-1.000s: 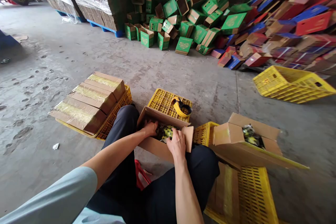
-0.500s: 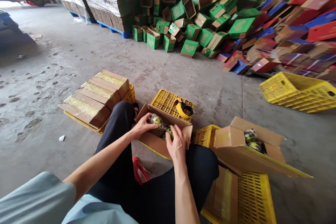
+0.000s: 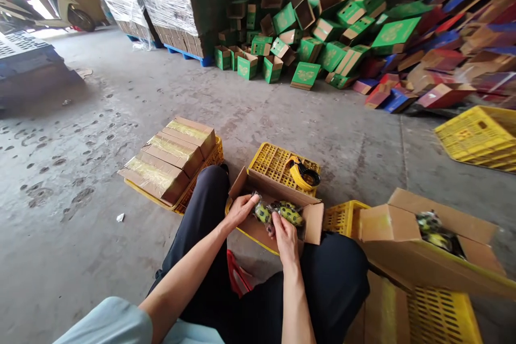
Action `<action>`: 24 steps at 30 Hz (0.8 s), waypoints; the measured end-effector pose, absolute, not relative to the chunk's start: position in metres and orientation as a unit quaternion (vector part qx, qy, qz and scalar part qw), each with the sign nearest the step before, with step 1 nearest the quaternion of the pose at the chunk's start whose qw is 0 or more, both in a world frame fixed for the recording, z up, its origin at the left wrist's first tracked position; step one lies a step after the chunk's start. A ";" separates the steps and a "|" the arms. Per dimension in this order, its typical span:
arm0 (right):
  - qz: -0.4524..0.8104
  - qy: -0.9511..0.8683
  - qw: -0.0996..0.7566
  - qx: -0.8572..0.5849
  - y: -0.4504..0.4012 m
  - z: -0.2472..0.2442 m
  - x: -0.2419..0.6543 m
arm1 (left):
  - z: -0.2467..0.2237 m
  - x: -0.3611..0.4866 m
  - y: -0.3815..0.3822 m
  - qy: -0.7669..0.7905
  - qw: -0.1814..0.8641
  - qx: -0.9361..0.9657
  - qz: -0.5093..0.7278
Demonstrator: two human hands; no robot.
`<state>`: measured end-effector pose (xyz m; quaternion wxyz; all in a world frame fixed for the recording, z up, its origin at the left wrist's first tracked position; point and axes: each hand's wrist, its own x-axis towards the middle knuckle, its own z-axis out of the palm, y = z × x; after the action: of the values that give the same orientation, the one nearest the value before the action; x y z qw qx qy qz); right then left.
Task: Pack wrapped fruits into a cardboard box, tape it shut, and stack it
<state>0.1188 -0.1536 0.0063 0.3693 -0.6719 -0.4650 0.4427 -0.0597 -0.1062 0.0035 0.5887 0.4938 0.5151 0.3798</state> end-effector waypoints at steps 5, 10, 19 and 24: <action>0.456 -0.402 0.419 -0.674 -0.158 0.008 0.111 | 0.000 -0.055 -0.108 0.527 0.513 0.534 0.417; 0.410 -0.418 0.436 -0.683 -0.151 0.005 0.109 | 0.000 -0.053 -0.101 0.533 0.451 0.559 0.447; 0.370 -0.448 0.450 -0.678 -0.146 0.001 0.108 | -0.015 -0.051 -0.102 0.517 0.552 0.437 0.487; 0.400 -0.398 0.471 -0.678 -0.145 0.001 0.107 | -0.018 -0.051 -0.101 0.508 0.573 0.415 0.491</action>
<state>0.1069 -0.1448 0.0013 0.4709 -0.6782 -0.3982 0.3996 -0.0515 -0.1008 -0.0183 0.5730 0.4151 0.5084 0.4909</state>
